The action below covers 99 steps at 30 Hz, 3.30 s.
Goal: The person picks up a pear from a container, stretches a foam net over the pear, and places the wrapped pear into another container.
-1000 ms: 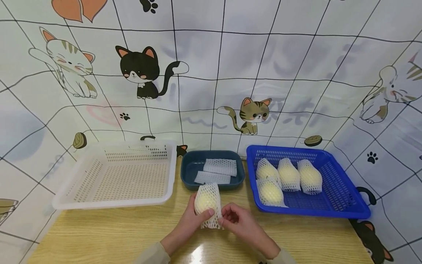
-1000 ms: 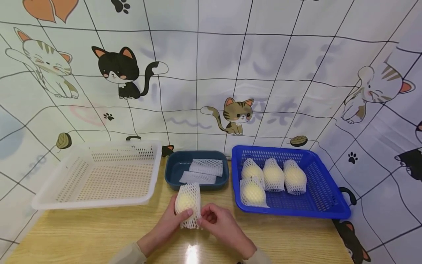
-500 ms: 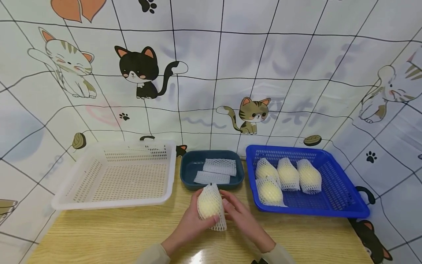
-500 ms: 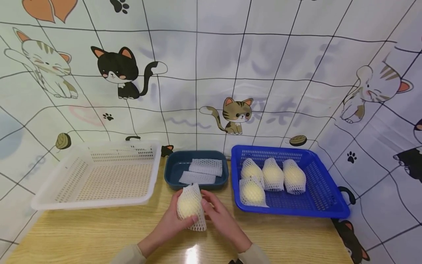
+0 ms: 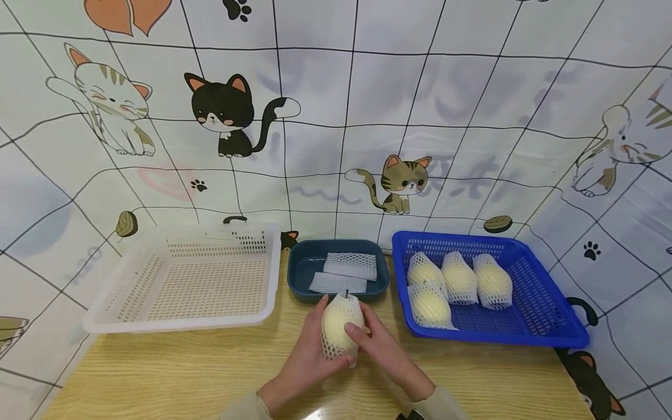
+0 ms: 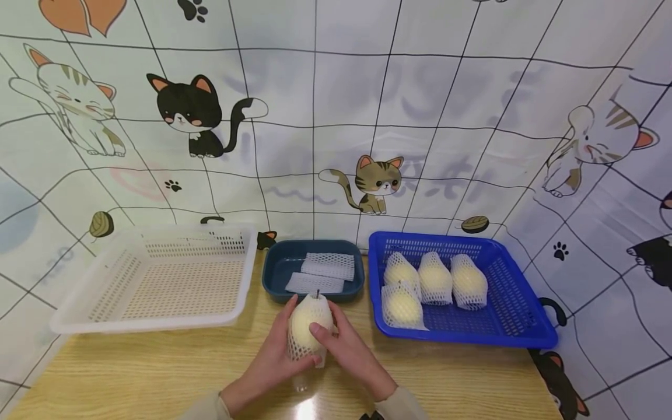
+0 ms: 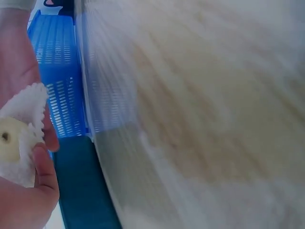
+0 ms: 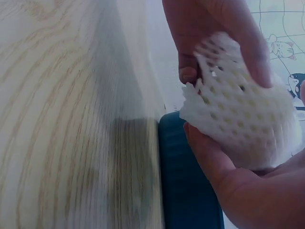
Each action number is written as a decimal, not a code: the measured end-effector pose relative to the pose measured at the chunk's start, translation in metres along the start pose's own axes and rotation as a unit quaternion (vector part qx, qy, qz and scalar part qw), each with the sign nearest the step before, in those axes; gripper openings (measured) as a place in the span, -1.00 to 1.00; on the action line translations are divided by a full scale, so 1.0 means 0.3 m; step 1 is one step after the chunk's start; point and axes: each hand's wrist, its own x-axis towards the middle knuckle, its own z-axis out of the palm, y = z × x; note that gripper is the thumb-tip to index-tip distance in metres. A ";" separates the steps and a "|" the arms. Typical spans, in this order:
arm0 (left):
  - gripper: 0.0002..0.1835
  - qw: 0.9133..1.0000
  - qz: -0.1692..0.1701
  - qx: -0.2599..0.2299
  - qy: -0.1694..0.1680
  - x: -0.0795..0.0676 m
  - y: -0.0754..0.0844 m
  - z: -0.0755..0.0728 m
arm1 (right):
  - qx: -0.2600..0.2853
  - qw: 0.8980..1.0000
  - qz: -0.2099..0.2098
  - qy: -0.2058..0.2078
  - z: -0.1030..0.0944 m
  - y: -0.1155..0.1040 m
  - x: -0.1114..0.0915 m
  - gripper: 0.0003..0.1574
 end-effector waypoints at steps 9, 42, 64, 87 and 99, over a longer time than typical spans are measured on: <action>0.10 0.997 0.041 -0.034 -0.050 -0.020 0.024 -0.017 | 0.037 0.999 -0.014 0.034 -0.003 -0.005 -0.004 -0.13; -0.15 0.887 0.230 0.340 -0.210 0.117 0.137 0.189 | -0.208 0.966 -0.005 0.152 -0.523 -0.248 -0.167 -0.14; -0.13 0.873 0.233 0.376 -0.203 0.102 0.132 0.228 | -0.455 0.872 0.176 0.028 -0.717 -0.119 -0.090 0.29; -0.12 0.905 0.205 0.325 -0.185 0.102 0.124 0.188 | -0.403 0.894 0.193 0.039 -0.773 -0.066 -0.101 0.41; -0.21 0.917 0.198 0.345 -0.033 0.133 0.100 -0.122 | -0.459 0.870 0.046 0.173 -0.673 -0.121 -0.188 0.13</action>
